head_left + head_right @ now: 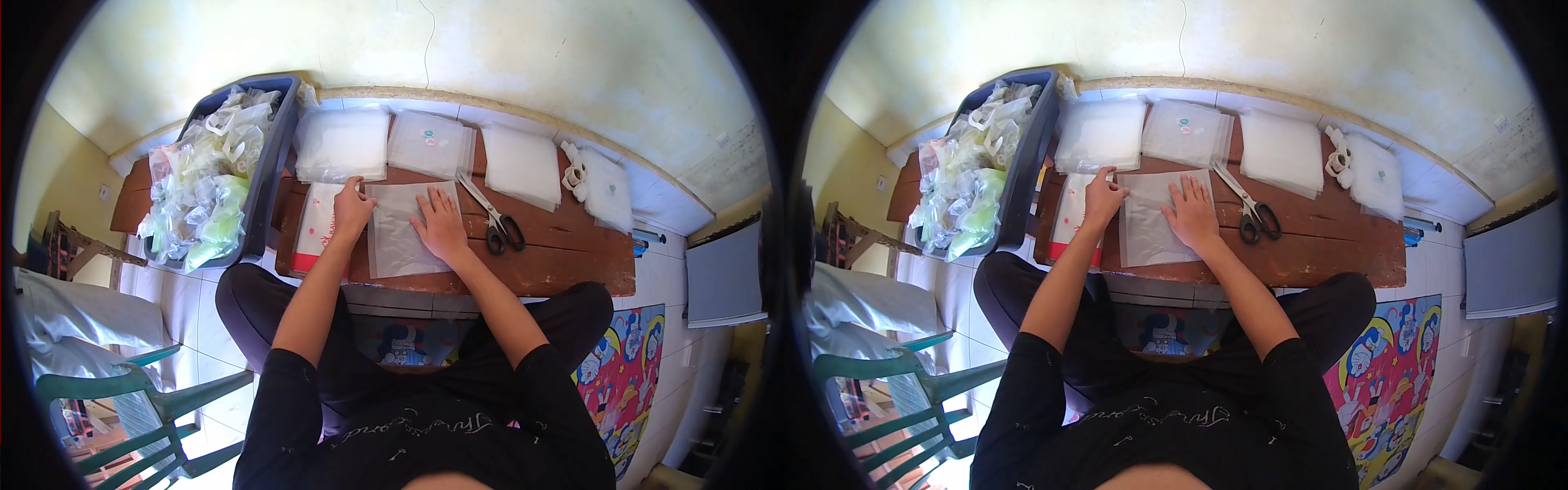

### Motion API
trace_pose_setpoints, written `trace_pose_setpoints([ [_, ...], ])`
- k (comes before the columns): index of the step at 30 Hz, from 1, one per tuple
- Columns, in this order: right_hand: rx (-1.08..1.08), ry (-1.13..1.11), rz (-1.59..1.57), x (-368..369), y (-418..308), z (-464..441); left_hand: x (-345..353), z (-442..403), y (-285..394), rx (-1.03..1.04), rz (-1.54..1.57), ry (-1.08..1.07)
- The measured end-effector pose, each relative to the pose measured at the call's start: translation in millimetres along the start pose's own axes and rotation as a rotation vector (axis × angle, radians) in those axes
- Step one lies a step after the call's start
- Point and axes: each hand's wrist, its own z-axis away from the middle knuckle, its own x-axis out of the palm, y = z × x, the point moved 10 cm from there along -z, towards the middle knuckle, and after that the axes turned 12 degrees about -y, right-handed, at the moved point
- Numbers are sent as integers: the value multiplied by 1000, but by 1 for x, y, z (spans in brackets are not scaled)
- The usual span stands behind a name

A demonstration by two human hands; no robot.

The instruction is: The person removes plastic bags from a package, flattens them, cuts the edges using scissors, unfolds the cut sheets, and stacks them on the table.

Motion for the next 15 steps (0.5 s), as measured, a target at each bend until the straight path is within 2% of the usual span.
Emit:
trace_pose_setpoints([
  [10, 4, 3, 7, -2, -1, 0, -1, 0, -10, -55, 97, -47],
  [15, 5, 4, 4, -1, -1, 0, -1, 1, -6, -87, -8, -77],
])
